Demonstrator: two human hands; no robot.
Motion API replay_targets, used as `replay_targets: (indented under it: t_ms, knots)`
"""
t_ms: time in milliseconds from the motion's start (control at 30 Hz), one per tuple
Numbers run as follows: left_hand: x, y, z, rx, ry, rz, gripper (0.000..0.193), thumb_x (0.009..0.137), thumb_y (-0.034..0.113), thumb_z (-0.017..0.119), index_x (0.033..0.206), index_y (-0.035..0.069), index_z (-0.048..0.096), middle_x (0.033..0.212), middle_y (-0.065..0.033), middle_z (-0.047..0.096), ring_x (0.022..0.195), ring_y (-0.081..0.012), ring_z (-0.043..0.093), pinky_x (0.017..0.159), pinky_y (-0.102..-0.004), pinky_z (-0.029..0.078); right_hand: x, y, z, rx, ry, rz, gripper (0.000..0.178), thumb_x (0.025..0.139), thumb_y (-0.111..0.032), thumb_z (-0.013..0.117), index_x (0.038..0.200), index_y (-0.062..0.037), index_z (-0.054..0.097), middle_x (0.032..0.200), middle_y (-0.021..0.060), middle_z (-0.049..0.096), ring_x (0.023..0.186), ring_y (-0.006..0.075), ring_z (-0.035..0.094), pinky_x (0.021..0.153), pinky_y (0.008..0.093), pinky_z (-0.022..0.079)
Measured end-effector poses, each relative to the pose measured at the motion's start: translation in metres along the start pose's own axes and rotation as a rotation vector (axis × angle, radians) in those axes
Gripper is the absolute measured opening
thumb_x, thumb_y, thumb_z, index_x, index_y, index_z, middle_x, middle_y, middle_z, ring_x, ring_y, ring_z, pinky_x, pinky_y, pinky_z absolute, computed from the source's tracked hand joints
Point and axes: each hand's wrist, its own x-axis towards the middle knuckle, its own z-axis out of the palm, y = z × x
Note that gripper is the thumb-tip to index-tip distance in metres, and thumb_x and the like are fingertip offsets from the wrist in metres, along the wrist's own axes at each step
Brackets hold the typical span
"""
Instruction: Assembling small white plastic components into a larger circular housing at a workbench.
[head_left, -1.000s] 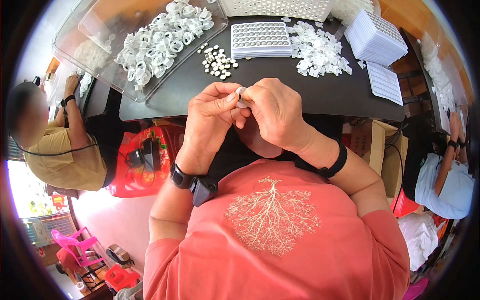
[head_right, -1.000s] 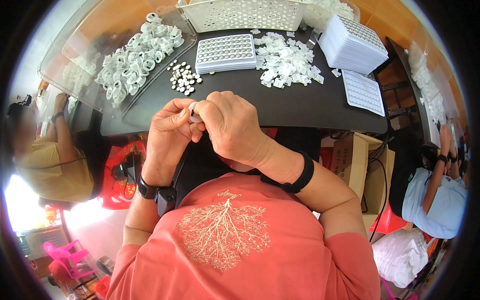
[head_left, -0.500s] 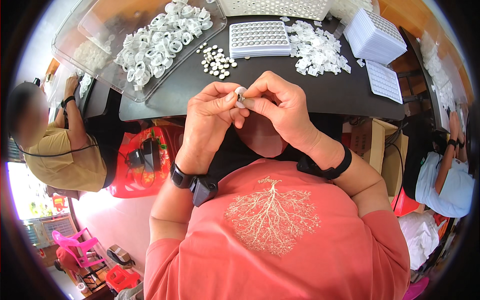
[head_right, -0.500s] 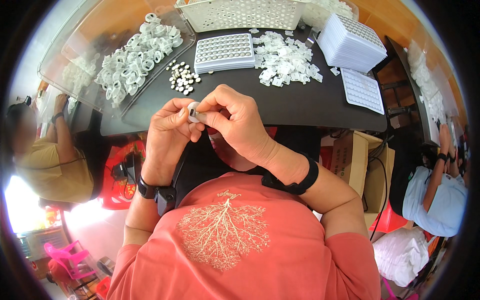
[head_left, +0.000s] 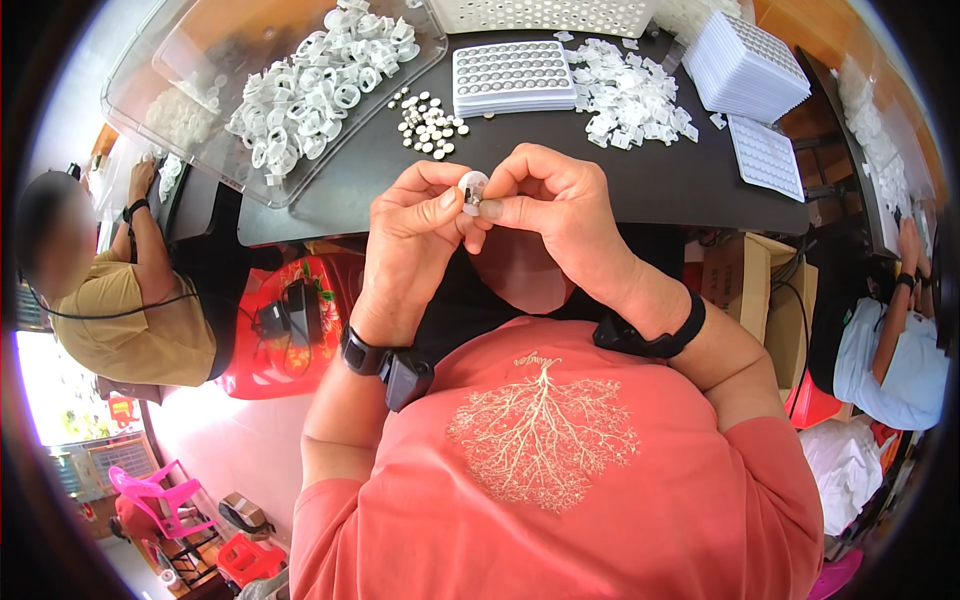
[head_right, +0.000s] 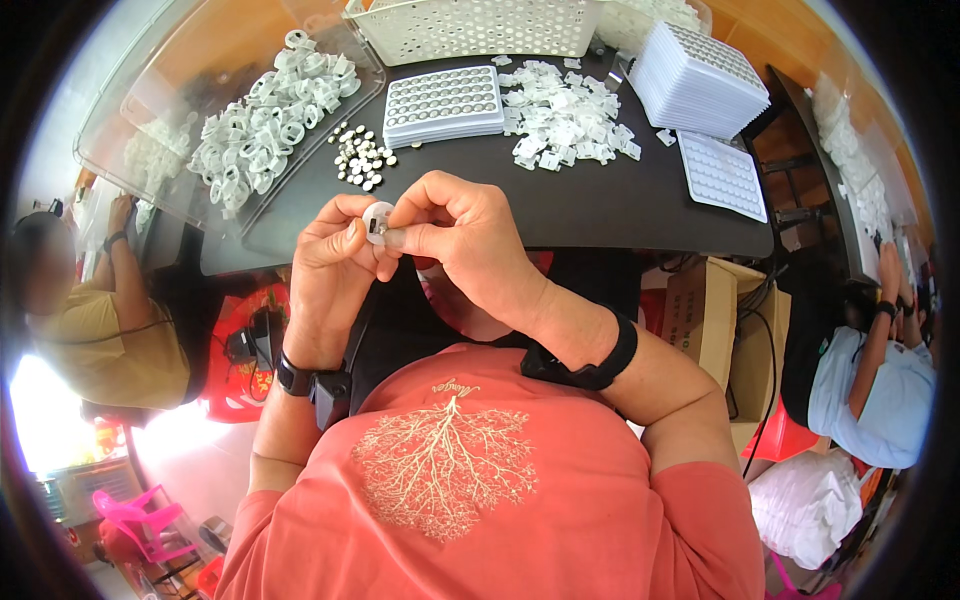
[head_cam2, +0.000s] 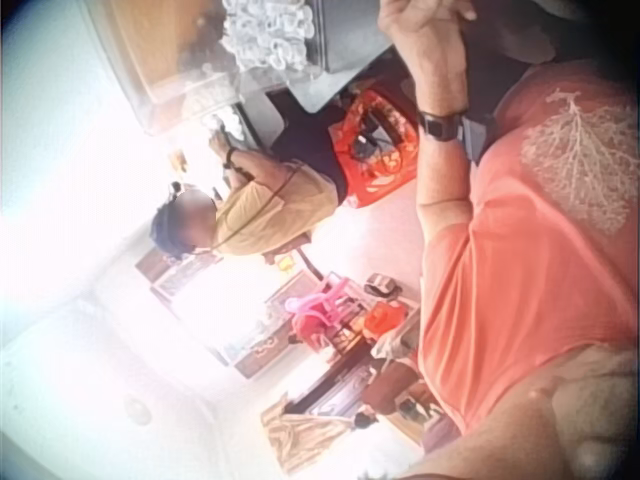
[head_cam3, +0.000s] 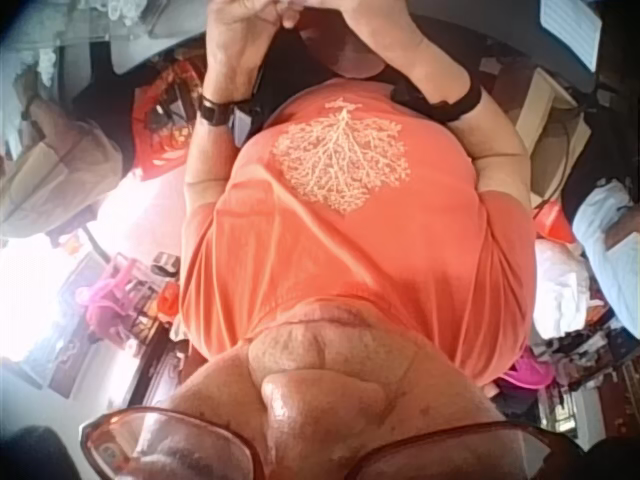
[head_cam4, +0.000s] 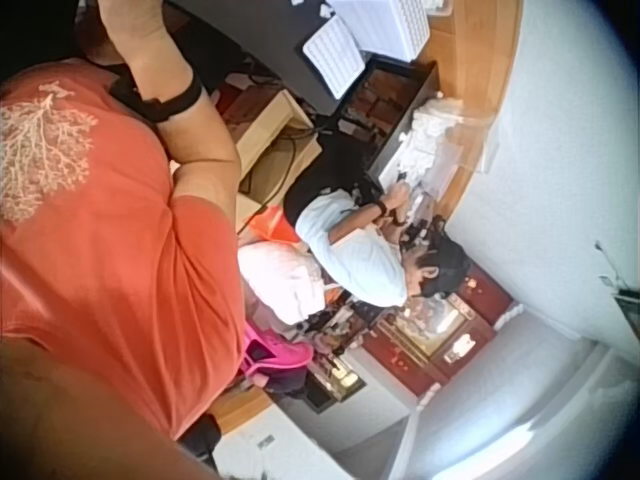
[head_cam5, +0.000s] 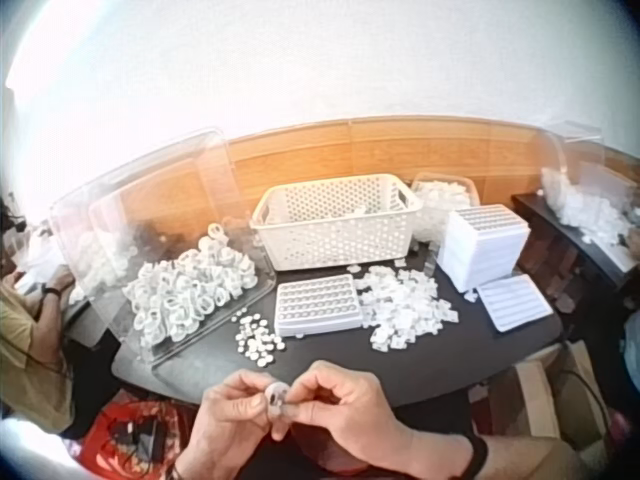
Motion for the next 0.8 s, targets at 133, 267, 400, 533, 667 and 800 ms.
replay_targets:
  t_ms: [133,267,400,533,667,800]
  knots:
    - [0.002,-0.002,-0.002,-0.003,-0.024,0.04,0.022,0.091,0.01,0.07,0.107,-0.003,0.063,0.095,-0.0121,0.068,0.077,-0.0189,0.064,0.062,-0.0318,0.052,0.001,-0.001,0.004,0.079,0.036,-0.016,0.006,0.088,0.006,0.067,0.092,0.0031,0.063,0.081,0.0107,0.069,0.071,0.0177,0.071,0.066,0.0268,0.055]
    - [0.001,-0.004,0.0,0.02,-0.014,0.083,0.024,0.09,0.011,0.072,0.108,-0.002,0.064,0.095,-0.0123,0.069,0.078,-0.0199,0.064,0.064,-0.0324,0.052,0.003,-0.001,0.004,0.067,0.044,-0.004,0.007,0.088,0.007,0.067,0.093,0.0035,0.063,0.081,0.0103,0.069,0.072,0.0171,0.07,0.066,0.0268,0.055]
    - [0.0,-0.004,-0.001,0.017,-0.047,0.101,0.025,0.089,0.011,0.072,0.109,-0.002,0.064,0.097,-0.0132,0.069,0.08,-0.0214,0.064,0.065,-0.033,0.053,0.01,-0.001,0.003,0.098,0.044,-0.005,0.009,0.085,0.006,0.069,0.092,0.0035,0.063,0.08,0.0098,0.069,0.071,0.0154,0.069,0.066,0.026,0.055]
    - [-0.001,-0.004,-0.003,-0.012,-0.004,0.105,0.027,0.089,0.012,0.073,0.11,-0.001,0.063,0.1,-0.0145,0.07,0.081,-0.0228,0.066,0.066,-0.0332,0.053,0.016,0.0,0.003,0.101,0.054,0.033,0.012,0.083,0.004,0.072,0.09,0.0027,0.063,0.08,0.0083,0.068,0.07,0.0125,0.067,0.065,0.0248,0.053]
    - [0.0,-0.004,-0.011,-0.085,-0.024,0.091,0.028,0.09,0.013,0.072,0.111,-0.001,0.063,0.099,-0.0147,0.07,0.081,-0.0234,0.067,0.065,-0.0336,0.053,0.021,0.002,0.006,0.038,0.065,0.054,0.014,0.082,-0.001,0.075,0.09,0.0002,0.064,0.074,0.0022,0.063,0.066,0.0065,0.058,0.06,0.022,0.045]
    - [-0.004,-0.005,-0.009,-0.07,0.02,0.092,0.028,0.09,0.013,0.072,0.112,-0.001,0.063,0.098,-0.015,0.07,0.081,-0.0235,0.067,0.065,-0.0339,0.054,0.023,0.002,0.009,-0.031,0.077,0.061,0.013,0.082,-0.002,0.076,0.089,-0.0013,0.065,0.071,-0.0013,0.058,0.065,0.0042,0.052,0.058,0.0209,0.04]
